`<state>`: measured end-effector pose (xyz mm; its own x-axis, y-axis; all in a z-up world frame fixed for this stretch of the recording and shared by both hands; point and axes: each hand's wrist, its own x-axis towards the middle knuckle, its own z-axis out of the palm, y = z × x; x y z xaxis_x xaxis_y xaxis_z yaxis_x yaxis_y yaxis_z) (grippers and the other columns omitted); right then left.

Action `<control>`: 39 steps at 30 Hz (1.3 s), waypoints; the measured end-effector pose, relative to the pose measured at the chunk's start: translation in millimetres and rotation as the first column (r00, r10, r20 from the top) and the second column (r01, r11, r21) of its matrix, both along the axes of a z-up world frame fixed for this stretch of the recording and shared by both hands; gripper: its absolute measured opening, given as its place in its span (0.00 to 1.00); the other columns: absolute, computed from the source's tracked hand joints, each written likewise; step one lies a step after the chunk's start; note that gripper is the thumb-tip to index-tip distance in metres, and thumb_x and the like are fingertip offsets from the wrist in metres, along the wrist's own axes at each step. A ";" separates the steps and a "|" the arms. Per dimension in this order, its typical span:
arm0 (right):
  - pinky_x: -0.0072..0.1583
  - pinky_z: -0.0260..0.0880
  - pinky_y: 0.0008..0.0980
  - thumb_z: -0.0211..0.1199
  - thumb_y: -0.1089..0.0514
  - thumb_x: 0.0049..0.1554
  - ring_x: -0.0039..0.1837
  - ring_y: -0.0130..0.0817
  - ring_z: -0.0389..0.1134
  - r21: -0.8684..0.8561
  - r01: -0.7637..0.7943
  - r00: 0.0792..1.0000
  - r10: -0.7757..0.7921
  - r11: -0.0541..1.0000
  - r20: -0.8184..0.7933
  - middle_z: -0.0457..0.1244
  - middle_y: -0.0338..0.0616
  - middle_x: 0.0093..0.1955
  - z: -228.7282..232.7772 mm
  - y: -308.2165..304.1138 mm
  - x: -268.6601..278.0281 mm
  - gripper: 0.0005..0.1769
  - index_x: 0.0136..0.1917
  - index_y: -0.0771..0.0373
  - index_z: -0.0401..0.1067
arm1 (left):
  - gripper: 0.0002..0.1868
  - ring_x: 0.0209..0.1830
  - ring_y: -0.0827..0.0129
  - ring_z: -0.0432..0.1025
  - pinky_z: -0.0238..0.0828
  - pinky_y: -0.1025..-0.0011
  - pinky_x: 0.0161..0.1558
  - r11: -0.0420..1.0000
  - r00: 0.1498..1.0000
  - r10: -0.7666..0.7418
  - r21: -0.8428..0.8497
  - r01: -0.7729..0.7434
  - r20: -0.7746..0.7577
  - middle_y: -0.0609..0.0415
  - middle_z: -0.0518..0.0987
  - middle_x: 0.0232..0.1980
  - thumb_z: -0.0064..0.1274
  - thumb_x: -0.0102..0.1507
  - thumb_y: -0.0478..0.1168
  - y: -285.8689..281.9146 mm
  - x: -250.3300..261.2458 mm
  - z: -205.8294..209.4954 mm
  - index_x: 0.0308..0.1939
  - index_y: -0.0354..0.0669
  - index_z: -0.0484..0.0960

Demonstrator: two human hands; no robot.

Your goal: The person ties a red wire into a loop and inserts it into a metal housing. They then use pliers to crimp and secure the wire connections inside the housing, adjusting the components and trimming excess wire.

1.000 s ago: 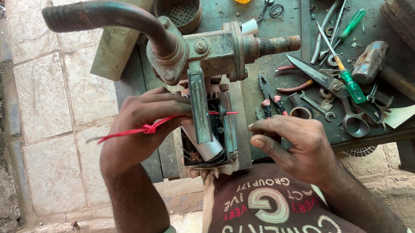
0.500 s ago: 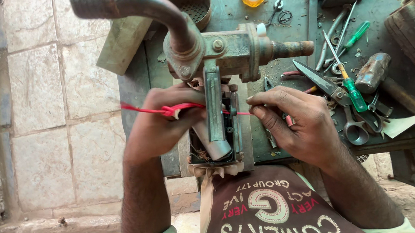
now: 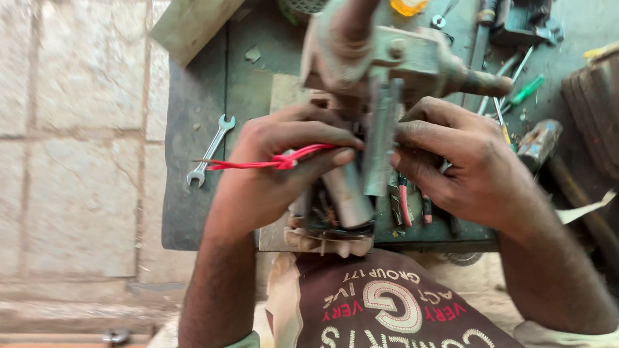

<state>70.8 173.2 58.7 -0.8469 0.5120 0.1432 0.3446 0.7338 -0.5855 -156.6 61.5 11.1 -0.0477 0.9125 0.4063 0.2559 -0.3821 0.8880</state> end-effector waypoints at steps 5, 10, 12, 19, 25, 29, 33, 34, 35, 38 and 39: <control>0.49 0.74 0.37 0.69 0.63 0.52 0.50 0.43 0.74 0.030 -0.144 0.978 0.138 0.989 0.159 0.69 0.48 0.50 6.4 11.0 -21.4 0.14 0.53 0.62 0.79 | 0.09 0.48 0.64 0.79 0.77 0.68 0.52 0.999 0.988 0.032 0.038 -0.038 0.149 0.52 0.83 0.47 0.64 0.65 0.36 -5.1 1.4 -17.1 0.47 0.41 0.85; 0.48 0.72 0.41 0.72 0.55 0.52 0.46 0.46 0.73 0.090 -0.218 0.932 0.180 0.972 0.314 0.69 0.48 0.45 8.3 18.8 -28.1 0.14 0.50 0.63 0.78 | 0.08 0.46 0.62 0.78 0.75 0.66 0.49 0.985 0.976 0.105 0.116 -0.129 0.189 0.54 0.81 0.44 0.64 0.65 0.40 -6.0 6.1 -37.2 0.48 0.45 0.86; 0.47 0.70 0.42 0.72 0.55 0.52 0.45 0.47 0.72 0.101 -0.211 0.901 0.153 0.972 0.405 0.68 0.49 0.42 9.2 20.6 -29.0 0.15 0.48 0.65 0.76 | 0.08 0.47 0.59 0.77 0.74 0.64 0.49 0.975 0.975 0.146 0.142 -0.170 0.166 0.52 0.79 0.44 0.62 0.66 0.40 -4.3 7.4 -45.0 0.48 0.46 0.85; 0.46 0.67 0.38 0.63 0.55 0.59 0.45 0.45 0.71 0.022 -0.216 0.860 0.179 0.976 0.478 0.67 0.48 0.43 12.8 26.2 -31.7 0.12 0.52 0.65 0.73 | 0.13 0.50 0.55 0.74 0.69 0.57 0.54 0.969 0.969 0.185 0.132 -0.207 0.161 0.53 0.78 0.42 0.62 0.60 0.40 -0.7 11.6 -56.0 0.49 0.48 0.84; 0.46 0.68 0.38 0.64 0.53 0.60 0.44 0.39 0.68 0.091 -0.057 0.702 -0.025 0.994 0.712 0.66 0.46 0.42 10.7 32.6 -22.2 0.14 0.53 0.66 0.76 | 0.24 0.52 0.54 0.74 0.71 0.58 0.54 0.965 0.966 0.215 0.121 -0.233 0.143 0.53 0.78 0.44 0.61 0.51 0.37 2.0 14.9 -61.5 0.53 0.50 0.84; 0.47 0.69 0.35 0.63 0.54 0.60 0.45 0.33 0.69 -0.031 -0.079 0.793 0.081 0.996 0.604 0.67 0.42 0.43 10.6 36.0 -15.7 0.14 0.56 0.64 0.75 | 0.20 0.53 0.56 0.75 0.72 0.58 0.55 0.964 0.966 0.225 0.116 -0.240 0.128 0.54 0.78 0.45 0.60 0.58 0.41 2.2 16.4 -64.6 0.55 0.52 0.82; 0.45 0.69 0.31 0.64 0.57 0.59 0.42 0.27 0.70 -0.094 -0.098 0.859 0.133 0.991 0.494 0.68 0.39 0.42 7.5 42.9 -1.3 0.09 0.51 0.62 0.74 | 0.16 0.51 0.56 0.75 0.73 0.58 0.52 0.949 0.946 0.266 0.120 -0.290 0.185 0.55 0.79 0.44 0.58 0.62 0.44 2.8 19.8 -63.1 0.54 0.52 0.81; 0.44 0.69 0.30 0.65 0.58 0.59 0.40 0.26 0.70 -0.100 -0.059 0.855 0.102 0.993 0.509 0.68 0.38 0.41 7.5 45.3 1.4 0.07 0.50 0.61 0.75 | 0.17 0.50 0.58 0.75 0.73 0.59 0.51 0.946 0.947 0.279 0.125 -0.300 0.162 0.56 0.79 0.45 0.57 0.62 0.45 3.9 20.0 -61.7 0.55 0.53 0.81; 0.44 0.69 0.30 0.67 0.58 0.59 0.41 0.26 0.70 -0.074 -0.039 0.820 0.074 0.996 0.567 0.68 0.38 0.42 7.6 47.1 4.3 0.06 0.49 0.61 0.76 | 0.18 0.50 0.60 0.75 0.74 0.60 0.51 0.942 0.947 0.292 0.129 -0.309 0.137 0.58 0.79 0.45 0.57 0.61 0.45 5.4 20.1 -60.0 0.55 0.54 0.82; 0.43 0.68 0.30 0.69 0.60 0.57 0.41 0.28 0.69 -0.016 -0.032 0.743 0.035 0.999 0.668 0.68 0.37 0.41 10.1 53.2 9.8 0.04 0.47 0.60 0.77 | 0.16 0.46 0.64 0.75 0.74 0.61 0.48 0.961 0.961 0.248 0.094 -0.260 0.124 0.58 0.79 0.43 0.55 0.64 0.50 7.8 22.6 -55.3 0.54 0.54 0.82; 0.42 0.69 0.31 0.67 0.61 0.54 0.41 0.28 0.69 -0.018 -0.060 0.746 0.057 0.998 0.663 0.68 0.37 0.39 10.5 53.2 10.4 0.04 0.45 0.60 0.76 | 0.16 0.45 0.64 0.75 0.74 0.61 0.46 0.971 0.967 0.219 0.071 -0.230 0.131 0.58 0.79 0.41 0.54 0.65 0.52 7.9 23.5 -54.3 0.53 0.54 0.83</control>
<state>81.2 226.4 69.2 -0.7578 0.4592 -0.4637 0.6012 0.7676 -0.2223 -133.0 69.5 -43.2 -0.3010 0.8352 0.4603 0.2365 -0.4022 0.8845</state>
